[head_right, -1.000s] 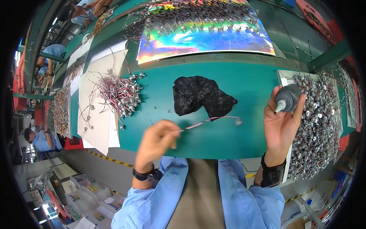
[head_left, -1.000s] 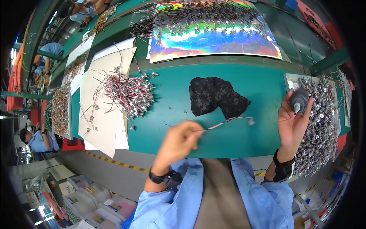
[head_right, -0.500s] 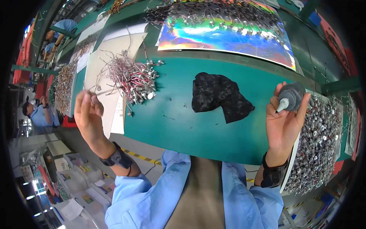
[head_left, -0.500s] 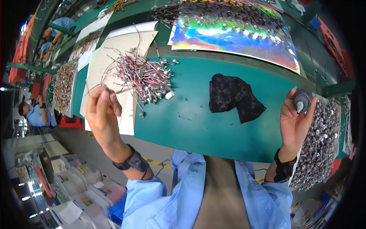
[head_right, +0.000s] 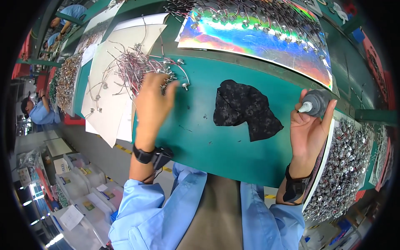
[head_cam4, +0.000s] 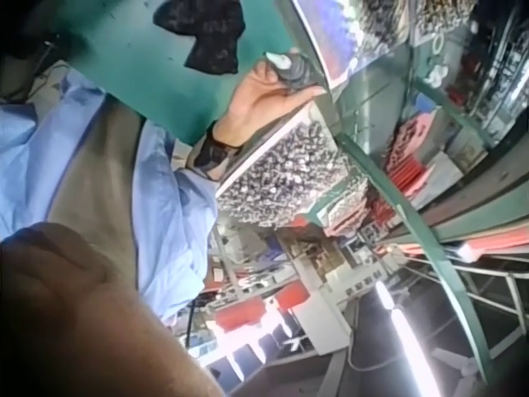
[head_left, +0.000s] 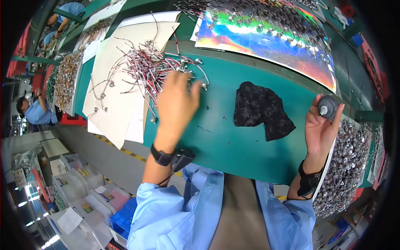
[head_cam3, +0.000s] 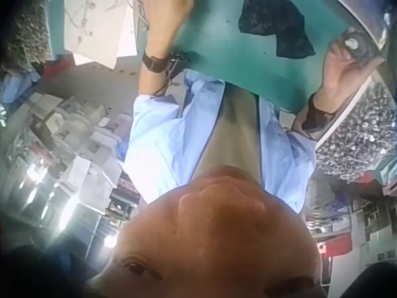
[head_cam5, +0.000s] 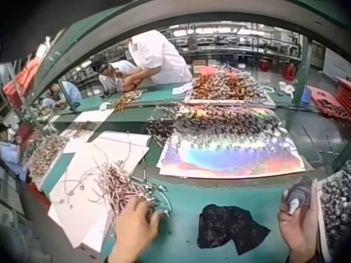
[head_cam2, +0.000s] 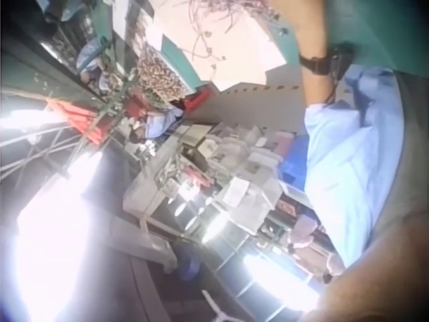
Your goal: The person picks up a component from a pile, applies glue to it from a bottle, and places it onto a sheet, occasionally wiping the glue bottle tip on a cloth.
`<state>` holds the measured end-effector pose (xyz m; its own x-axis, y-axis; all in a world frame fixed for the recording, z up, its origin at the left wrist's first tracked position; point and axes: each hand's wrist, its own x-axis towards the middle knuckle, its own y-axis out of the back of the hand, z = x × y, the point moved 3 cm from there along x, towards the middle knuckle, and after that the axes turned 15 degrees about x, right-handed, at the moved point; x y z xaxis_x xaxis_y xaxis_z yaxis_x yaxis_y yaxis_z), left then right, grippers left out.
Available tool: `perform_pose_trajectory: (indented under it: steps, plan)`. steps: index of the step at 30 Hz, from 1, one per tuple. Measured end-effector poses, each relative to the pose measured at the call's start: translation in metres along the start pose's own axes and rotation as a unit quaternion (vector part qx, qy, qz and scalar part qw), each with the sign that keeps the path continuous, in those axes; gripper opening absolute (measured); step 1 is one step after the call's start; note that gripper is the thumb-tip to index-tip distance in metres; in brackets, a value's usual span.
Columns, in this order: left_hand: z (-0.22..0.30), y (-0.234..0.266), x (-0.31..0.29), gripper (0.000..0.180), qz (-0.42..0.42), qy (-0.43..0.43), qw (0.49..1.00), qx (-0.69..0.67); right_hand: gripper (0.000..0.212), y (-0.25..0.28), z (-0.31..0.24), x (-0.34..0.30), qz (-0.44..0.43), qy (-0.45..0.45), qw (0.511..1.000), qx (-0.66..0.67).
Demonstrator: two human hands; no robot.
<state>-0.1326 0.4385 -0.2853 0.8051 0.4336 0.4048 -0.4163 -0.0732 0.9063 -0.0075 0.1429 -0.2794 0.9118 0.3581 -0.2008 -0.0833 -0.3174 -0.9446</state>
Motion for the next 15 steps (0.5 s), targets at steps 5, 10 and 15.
perform_pose_trajectory:
  steps: [5, 10, 15]
  plan:
    - [0.024, -0.029, -0.010, 0.019, -0.058, -0.032, 0.994, 0.088, 0.044, 0.002, 0.008, 0.009, 0.004, -0.012, 1.000, -0.012]
    - [0.027, -0.040, -0.010, 0.019, -0.107, -0.025, 0.985, 0.135, 0.043, 0.008, 0.008, 0.012, 0.007, -0.011, 1.000, -0.013]
    - [0.024, -0.016, 0.006, 0.018, -0.085, 0.046, 0.981, -0.166, 0.042, 0.009, 0.008, 0.011, 0.003, 0.002, 1.000, -0.031]
